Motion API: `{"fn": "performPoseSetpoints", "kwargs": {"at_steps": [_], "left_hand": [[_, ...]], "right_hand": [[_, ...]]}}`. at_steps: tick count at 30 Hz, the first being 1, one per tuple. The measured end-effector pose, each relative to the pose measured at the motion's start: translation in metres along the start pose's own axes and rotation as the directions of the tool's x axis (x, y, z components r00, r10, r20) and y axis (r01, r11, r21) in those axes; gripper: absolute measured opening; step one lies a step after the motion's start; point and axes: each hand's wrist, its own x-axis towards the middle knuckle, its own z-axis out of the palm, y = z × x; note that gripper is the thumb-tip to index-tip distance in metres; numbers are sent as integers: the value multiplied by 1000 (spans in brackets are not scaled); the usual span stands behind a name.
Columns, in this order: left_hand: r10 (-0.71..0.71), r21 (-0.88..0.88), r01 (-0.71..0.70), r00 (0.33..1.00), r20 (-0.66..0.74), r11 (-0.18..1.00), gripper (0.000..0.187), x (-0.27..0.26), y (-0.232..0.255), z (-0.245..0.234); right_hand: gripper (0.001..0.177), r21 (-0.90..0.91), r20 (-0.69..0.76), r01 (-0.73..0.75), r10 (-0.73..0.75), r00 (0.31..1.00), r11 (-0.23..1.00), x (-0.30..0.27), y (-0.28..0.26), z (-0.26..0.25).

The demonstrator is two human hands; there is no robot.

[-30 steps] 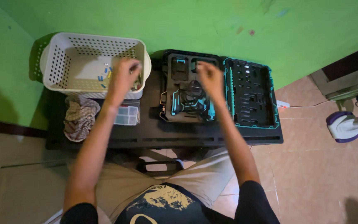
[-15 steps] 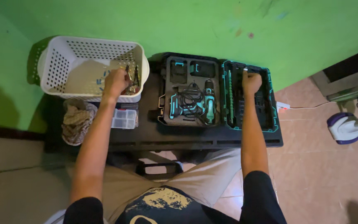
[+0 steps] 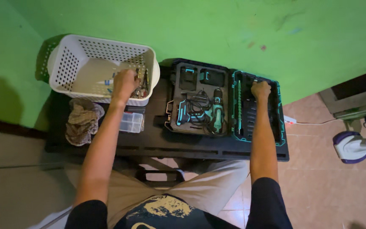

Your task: The person opens a teal toolbox, removes screws, drill bits, a charger, and a cordless drill, placing them into a white basket. They then wipe the inside of the toolbox with a cloth.

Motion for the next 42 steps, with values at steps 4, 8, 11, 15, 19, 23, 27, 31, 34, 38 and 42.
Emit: {"fn": "performPoseSetpoints", "kwargs": {"at_steps": [4, 8, 11, 15, 19, 23, 27, 31, 34, 38, 42], "left_hand": [[-16, -9, 16, 1000, 16, 1000, 17, -3, 2, -1], [-8, -37, 8, 1000, -2, 999, 14, -5, 5, -7], [5, -72, -8, 999, -42, 997, 13, -9, 10, -9], [-6, -120, -6, 995, -102, 993, 17, -5, 18, -21], [-50, -243, 14, 989, -141, 970, 13, -2, 32, -38], [15, -294, -99, 961, -277, 951, 15, -7, 54, -53], [99, -127, -170, 892, -441, 977, 18, -45, 70, -54], [-15, -128, -57, 865, -502, 990, 16, -55, 54, -55], [139, 62, -126, 829, -542, 990, 14, -54, 46, -52], [139, -16, -173, 841, -524, 985, 14, -57, 61, -62], [260, -380, -364, 918, -298, 851, 28, -68, 99, -74]], "right_hand": [[28, 55, -75, 80, -75, 994, 995, -3, -6, 12], [39, 78, -173, 121, -106, 979, 990, 4, -12, 17], [35, -19, -152, 82, -84, 985, 996, -3, -6, 20], [6, 127, -416, 376, -295, 860, 918, -20, 5, 21], [12, 625, -214, 182, -58, 975, 759, -33, -17, 3], [15, 915, 114, -25, -200, 973, 403, -82, -96, -18], [13, 930, 120, 52, -436, 892, 363, -150, -184, -46], [14, 950, 271, -147, -496, 825, 274, -187, -234, -61], [16, 976, 211, -141, -573, 792, 165, -199, -245, -57], [17, 943, 331, -254, -530, 781, 214, -210, -252, -48], [20, 959, 268, -180, -507, 819, 218, -221, -262, -39]]}}
